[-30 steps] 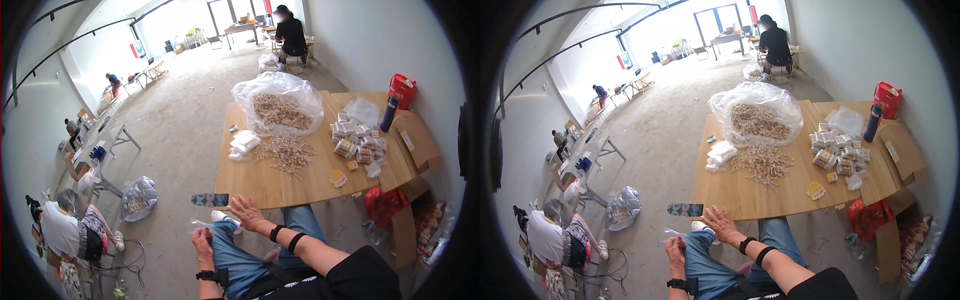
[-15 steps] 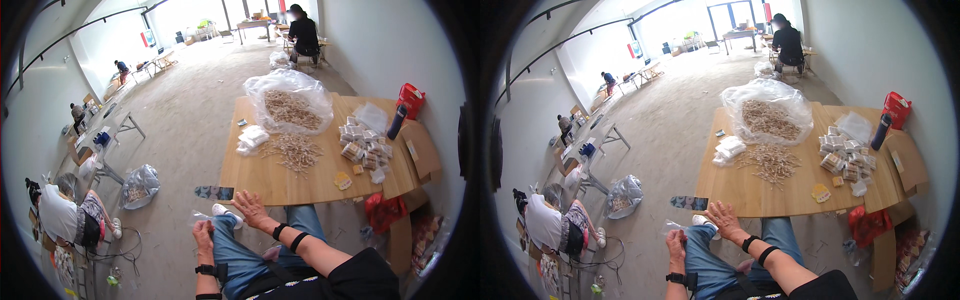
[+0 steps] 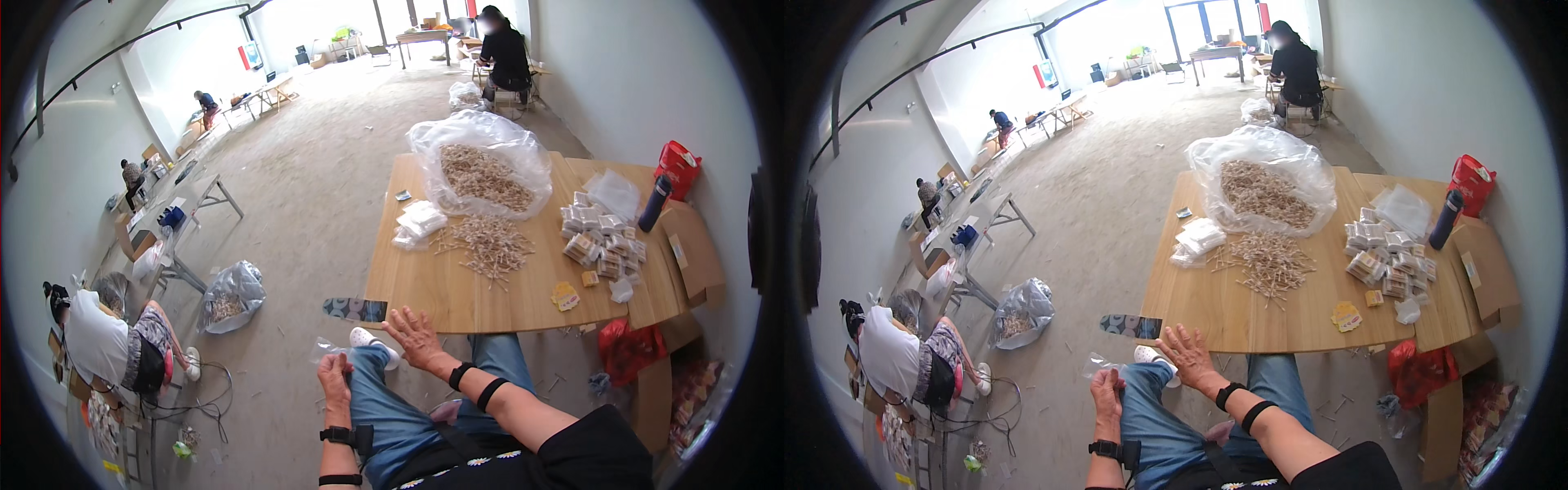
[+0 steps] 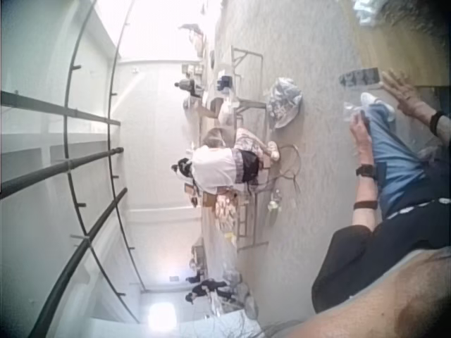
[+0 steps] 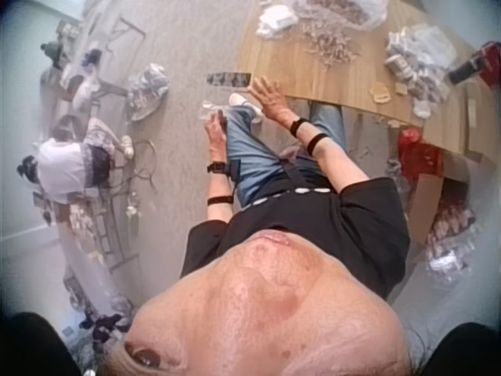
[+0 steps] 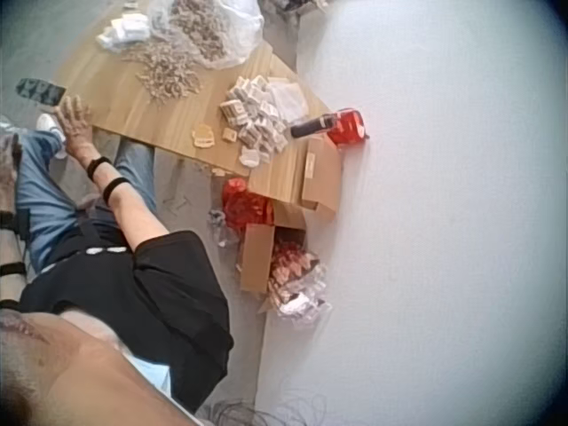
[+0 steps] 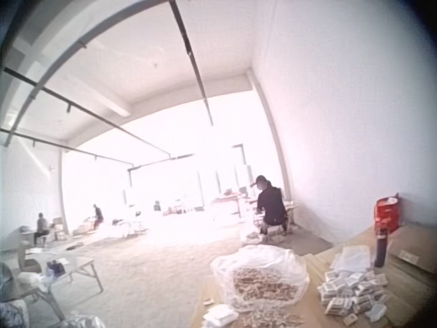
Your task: Packaging stacks of cotton swabs into small clear plastic bags.
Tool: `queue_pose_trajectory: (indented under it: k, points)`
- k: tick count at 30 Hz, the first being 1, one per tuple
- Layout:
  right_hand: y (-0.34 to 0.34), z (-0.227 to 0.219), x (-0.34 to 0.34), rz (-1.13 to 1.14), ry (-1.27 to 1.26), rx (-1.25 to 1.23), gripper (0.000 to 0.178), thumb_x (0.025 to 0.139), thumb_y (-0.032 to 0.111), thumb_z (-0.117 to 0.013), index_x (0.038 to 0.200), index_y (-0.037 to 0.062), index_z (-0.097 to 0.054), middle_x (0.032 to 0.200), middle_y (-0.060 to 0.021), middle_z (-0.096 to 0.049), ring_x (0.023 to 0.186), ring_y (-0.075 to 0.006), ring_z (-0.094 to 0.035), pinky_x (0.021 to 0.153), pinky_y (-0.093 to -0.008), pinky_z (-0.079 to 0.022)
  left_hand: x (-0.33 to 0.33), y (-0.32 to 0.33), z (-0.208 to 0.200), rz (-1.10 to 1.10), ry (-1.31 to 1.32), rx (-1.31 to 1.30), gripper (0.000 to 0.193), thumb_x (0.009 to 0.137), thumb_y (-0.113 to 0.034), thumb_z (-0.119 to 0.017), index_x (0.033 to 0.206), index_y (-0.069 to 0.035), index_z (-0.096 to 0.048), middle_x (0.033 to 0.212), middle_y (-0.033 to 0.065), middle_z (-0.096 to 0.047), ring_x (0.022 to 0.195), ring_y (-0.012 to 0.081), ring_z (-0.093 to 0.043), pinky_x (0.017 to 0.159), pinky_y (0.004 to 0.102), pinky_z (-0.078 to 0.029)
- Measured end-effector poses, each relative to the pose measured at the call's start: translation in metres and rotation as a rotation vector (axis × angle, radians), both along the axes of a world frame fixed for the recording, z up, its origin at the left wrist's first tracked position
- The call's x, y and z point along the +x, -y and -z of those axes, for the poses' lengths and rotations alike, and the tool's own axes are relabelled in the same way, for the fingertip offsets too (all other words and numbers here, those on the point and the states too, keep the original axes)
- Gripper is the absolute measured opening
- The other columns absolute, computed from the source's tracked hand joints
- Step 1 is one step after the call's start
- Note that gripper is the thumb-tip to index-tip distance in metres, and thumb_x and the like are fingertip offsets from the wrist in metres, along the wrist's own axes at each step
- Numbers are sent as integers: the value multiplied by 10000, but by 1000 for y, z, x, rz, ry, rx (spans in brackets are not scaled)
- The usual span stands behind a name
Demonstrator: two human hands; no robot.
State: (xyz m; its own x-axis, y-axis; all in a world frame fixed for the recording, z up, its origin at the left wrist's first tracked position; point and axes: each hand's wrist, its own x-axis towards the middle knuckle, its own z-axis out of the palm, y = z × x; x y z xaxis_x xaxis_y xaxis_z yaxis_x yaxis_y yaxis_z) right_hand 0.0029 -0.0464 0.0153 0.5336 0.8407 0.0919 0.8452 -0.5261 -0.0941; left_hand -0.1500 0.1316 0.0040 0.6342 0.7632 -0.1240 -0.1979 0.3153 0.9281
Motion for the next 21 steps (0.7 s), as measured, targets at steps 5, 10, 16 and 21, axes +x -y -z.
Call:
queue_pose_trajectory:
  k: [5, 10, 16, 21]
  points:
    - [-1, -3, -1, -2, -3, -2, 943, 751, 316, -756, 1543, 288, -245, 1610, -63, -212, 1496, -317, -144, 1175, -577, -112, -1, -3, 4, -4, 14, -5, 200, 886, -196, -742, 810, -99, -584, 665, -1, -592, 569, 107, -562, 565, 257, -501]
    - [-2, -1, -2, 2, -9, -17, 904, 779, 289, -721, 1544, 294, -241, 1609, -66, -216, 1494, -319, -149, 1179, -574, -107, -1, 0, -2, -11, -5, -2, 196, 896, -172, -729, 791, -98, -582, 673, -10, -580, 593, 93, -552, 581, 252, -482]
    - [-1, -2, 0, 1, -21, 0, 863, 801, 257, -688, 1543, 297, -249, 1613, -67, -209, 1494, -323, -157, 1181, -569, -115, -1, -2, 4, 22, -9, 15, 149, 876, -159, -746, 866, -77, -621, 728, 18, -631, 625, 119, -603, 604, 263, -521]
    - [1, -6, 1, -12, -87, 27, 902, 772, 218, -728, 1539, 297, -261, 1614, -65, -199, 1495, -327, -149, 1171, -582, -135, -1, 0, 3, 39, 3, -3, 147, 870, -143, -748, 904, -56, -635, 759, 32, -652, 662, 133, -627, 652, 268, -537]
